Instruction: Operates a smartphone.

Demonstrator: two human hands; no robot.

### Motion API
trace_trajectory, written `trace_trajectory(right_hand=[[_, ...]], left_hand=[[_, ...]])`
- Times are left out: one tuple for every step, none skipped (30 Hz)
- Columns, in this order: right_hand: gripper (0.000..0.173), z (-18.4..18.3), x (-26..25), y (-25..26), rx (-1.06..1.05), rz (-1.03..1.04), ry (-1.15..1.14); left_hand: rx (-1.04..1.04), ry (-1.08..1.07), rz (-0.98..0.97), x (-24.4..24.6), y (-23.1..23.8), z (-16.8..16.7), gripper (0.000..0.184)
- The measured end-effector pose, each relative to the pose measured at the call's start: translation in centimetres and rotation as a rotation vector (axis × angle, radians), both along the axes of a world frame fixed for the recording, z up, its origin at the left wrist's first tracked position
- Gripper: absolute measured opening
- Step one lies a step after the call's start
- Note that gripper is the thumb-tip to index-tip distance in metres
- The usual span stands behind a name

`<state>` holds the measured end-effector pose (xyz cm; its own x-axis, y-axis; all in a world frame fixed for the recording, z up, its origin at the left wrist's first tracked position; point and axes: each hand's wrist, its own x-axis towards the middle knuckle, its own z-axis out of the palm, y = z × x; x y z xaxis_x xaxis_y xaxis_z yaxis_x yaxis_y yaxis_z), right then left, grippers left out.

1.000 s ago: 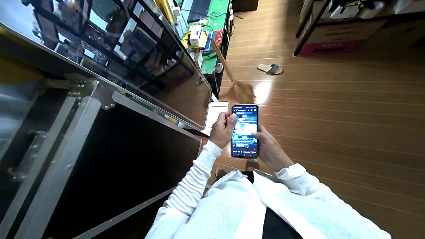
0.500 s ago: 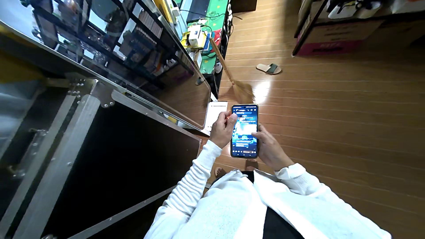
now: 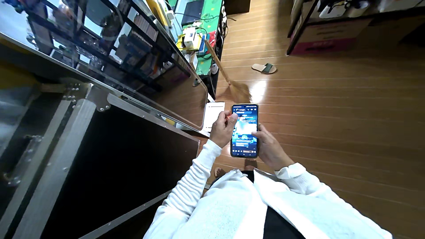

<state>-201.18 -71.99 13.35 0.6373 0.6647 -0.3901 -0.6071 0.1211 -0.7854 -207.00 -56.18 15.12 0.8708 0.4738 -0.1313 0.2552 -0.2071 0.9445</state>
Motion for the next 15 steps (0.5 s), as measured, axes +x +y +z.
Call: trace_trajectory(right_hand=[[0.040,-0.04,0.00,0.02,-0.002,-0.002,-0.001],[0.040,-0.04,0.01,0.01,-0.007,0.000,0.000],[0.040,0.03,0.00,0.02,-0.012,0.003,0.003],[0.041,0.08,0.00,0.03,-0.013,0.005,0.005],[0.041,0.11,-0.01,0.05,-0.013,0.005,0.006],[0.040,0.14,-0.03,0.08,-0.016,0.002,0.008],[0.040,0.16,-0.04,0.09,-0.016,0.001,0.010],[0.040,0.15,-0.05,0.12,-0.016,0.002,0.011],[0.040,0.08,-0.03,0.18,-0.014,0.004,0.009],[0.041,-0.05,0.01,0.24,-0.012,0.005,0.007],[0.042,-0.17,0.04,0.30,-0.015,0.007,0.005],[0.043,-0.22,0.05,0.37,-0.018,0.005,0.002],[0.043,-0.22,0.04,0.45,-0.022,0.001,-0.001],[0.043,-0.20,0.01,0.53,-0.023,-0.003,-0.002],[0.043,-0.20,-0.02,0.59,-0.022,-0.007,0.001]], left_hand=[[0.001,0.003,-0.004,0.03,0.03,0.03,0.036],[0.002,0.007,-0.007,0.04,0.04,0.08,0.037],[0.004,0.012,-0.008,0.04,0.04,0.12,0.037],[0.005,0.017,-0.008,0.05,0.04,0.17,0.037],[0.005,0.019,-0.009,0.05,0.07,0.20,0.037],[0.005,0.020,-0.011,0.05,0.12,0.20,0.037],[0.004,0.017,-0.013,0.03,0.17,0.15,0.037],[0.004,0.012,-0.013,0.02,0.22,0.06,0.037],[0.007,0.006,-0.012,0.02,0.28,-0.03,0.036],[0.011,0.006,-0.011,0.02,0.35,-0.08,0.036],[0.014,0.010,-0.010,0.01,0.40,-0.07,0.037],[0.016,0.018,-0.008,-0.01,0.45,-0.05,0.038],[0.018,0.025,-0.007,-0.02,0.50,-0.05,0.038],[0.019,0.028,-0.008,-0.03,0.55,-0.05,0.039],[0.022,0.028,-0.008,-0.07,0.59,-0.08,0.039]])
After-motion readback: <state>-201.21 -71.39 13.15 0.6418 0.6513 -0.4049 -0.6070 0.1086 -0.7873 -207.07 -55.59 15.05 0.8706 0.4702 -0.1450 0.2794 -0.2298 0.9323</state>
